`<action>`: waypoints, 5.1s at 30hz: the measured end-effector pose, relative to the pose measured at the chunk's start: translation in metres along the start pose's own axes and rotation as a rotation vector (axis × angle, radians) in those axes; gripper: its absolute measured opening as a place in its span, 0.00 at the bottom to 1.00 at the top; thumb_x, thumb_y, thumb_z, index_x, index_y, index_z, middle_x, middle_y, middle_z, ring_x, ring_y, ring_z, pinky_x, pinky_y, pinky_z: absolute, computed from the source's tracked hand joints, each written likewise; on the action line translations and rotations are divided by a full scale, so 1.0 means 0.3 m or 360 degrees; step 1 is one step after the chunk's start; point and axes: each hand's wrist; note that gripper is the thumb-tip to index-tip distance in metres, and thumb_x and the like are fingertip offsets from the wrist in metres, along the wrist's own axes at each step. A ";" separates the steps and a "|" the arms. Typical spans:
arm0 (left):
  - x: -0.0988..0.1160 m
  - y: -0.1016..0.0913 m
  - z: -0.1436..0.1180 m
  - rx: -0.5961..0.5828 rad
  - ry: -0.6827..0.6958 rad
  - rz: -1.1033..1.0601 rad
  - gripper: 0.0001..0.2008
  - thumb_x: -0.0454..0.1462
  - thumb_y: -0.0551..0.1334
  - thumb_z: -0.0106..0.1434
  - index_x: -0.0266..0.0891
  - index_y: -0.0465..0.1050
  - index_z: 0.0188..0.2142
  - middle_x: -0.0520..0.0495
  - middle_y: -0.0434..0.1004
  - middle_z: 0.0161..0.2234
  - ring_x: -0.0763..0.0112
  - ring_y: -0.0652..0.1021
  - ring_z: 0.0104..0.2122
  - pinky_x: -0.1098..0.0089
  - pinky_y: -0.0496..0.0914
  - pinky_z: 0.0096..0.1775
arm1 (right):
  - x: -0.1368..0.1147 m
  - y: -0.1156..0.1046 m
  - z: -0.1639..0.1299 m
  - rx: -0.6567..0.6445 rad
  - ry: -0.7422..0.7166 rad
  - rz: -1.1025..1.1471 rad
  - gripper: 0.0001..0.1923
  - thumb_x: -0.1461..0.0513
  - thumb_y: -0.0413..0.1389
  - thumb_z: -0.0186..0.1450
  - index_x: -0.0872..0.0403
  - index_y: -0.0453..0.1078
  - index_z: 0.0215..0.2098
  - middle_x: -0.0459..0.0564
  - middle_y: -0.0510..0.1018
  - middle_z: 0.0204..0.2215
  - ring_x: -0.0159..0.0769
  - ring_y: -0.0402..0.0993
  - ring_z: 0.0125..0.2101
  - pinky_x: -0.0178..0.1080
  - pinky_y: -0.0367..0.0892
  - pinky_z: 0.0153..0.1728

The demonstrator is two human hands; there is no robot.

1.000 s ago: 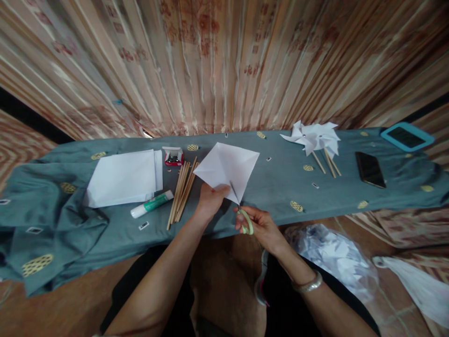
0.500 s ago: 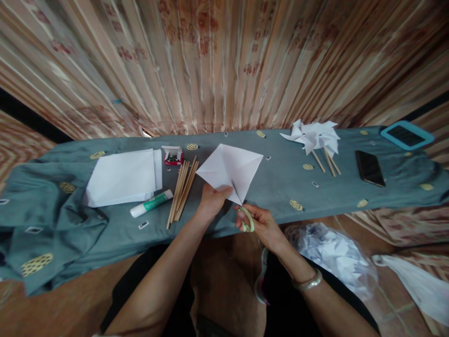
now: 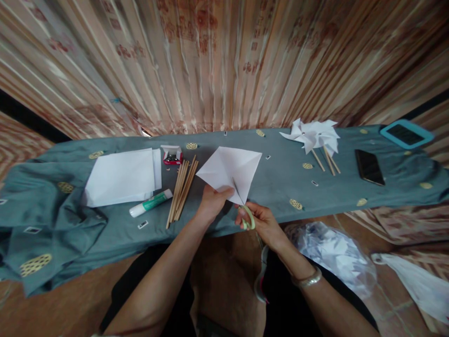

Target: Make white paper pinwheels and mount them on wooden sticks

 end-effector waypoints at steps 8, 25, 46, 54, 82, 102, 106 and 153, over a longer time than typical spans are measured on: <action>-0.007 -0.001 0.004 0.0051 0.0013 -0.0039 0.12 0.35 0.68 0.41 0.35 0.73 0.28 0.51 0.76 0.24 0.70 0.74 0.25 0.70 0.69 0.31 | -0.006 -0.001 -0.002 0.0001 -0.0006 -0.0061 0.25 0.41 0.66 0.50 0.54 0.74 0.28 0.43 0.75 0.19 0.27 0.67 0.19 0.32 0.64 0.22; 0.007 0.012 -0.007 0.0021 -0.0011 -0.0113 0.10 0.33 0.68 0.39 0.35 0.72 0.25 0.53 0.75 0.21 0.71 0.73 0.23 0.70 0.68 0.28 | -0.012 -0.014 0.001 -0.0021 -0.0032 -0.0121 0.26 0.40 0.64 0.50 0.54 0.72 0.25 0.43 0.74 0.20 0.26 0.67 0.19 0.32 0.64 0.23; 0.014 -0.063 0.046 0.0256 0.0062 -0.0240 0.19 0.43 0.69 0.45 0.36 0.73 0.36 0.46 0.79 0.29 0.60 0.80 0.33 0.63 0.73 0.37 | -0.055 -0.106 -0.038 -0.0294 0.0093 -0.0226 0.24 0.43 0.63 0.55 0.54 0.76 0.35 0.45 0.77 0.24 0.27 0.68 0.22 0.32 0.65 0.26; 0.012 -0.083 0.050 0.0322 0.0307 0.0056 0.14 0.38 0.69 0.46 0.36 0.75 0.34 0.44 0.81 0.35 0.58 0.78 0.43 0.63 0.72 0.45 | -0.116 -0.224 -0.058 -0.0071 -0.0043 -0.0207 0.27 0.42 0.64 0.53 0.55 0.77 0.37 0.48 0.78 0.24 0.30 0.67 0.22 0.35 0.65 0.25; 0.051 0.025 -0.054 -0.0304 -0.0485 -0.0935 0.14 0.40 0.71 0.51 0.38 0.77 0.36 0.45 0.82 0.38 0.61 0.80 0.43 0.57 0.71 0.53 | -0.114 -0.171 0.100 0.0817 -0.0415 0.0662 0.21 0.57 0.73 0.39 0.54 0.74 0.29 0.45 0.82 0.24 0.38 0.77 0.28 0.41 0.72 0.34; 0.090 -0.002 0.021 0.0477 -0.0113 -0.0929 0.12 0.29 0.60 0.65 0.38 0.74 0.47 0.47 0.82 0.40 0.74 0.80 0.34 0.74 0.75 0.40 | -0.051 -0.096 0.017 0.0154 -0.0295 0.0038 0.26 0.43 0.63 0.55 0.54 0.74 0.41 0.46 0.79 0.27 0.30 0.70 0.26 0.35 0.65 0.30; 0.126 -0.044 0.034 0.0505 0.0044 -0.0893 0.12 0.30 0.59 0.66 0.39 0.74 0.49 0.46 0.82 0.41 0.74 0.81 0.34 0.75 0.76 0.39 | -0.043 -0.099 -0.028 -0.0286 -0.0102 -0.0116 0.30 0.41 0.61 0.56 0.56 0.73 0.43 0.48 0.78 0.27 0.31 0.70 0.27 0.36 0.66 0.31; 0.103 -0.021 0.023 0.0416 0.0034 -0.0849 0.13 0.29 0.60 0.64 0.41 0.75 0.46 0.48 0.83 0.39 0.69 0.82 0.40 0.68 0.74 0.49 | -0.021 -0.073 -0.041 -0.0412 -0.0012 -0.0243 0.25 0.45 0.64 0.56 0.56 0.74 0.40 0.45 0.76 0.24 0.28 0.68 0.25 0.33 0.65 0.27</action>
Point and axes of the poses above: each hand's wrist, its own z-axis towards the middle knuckle, its own y-axis out of the palm, x = y × z
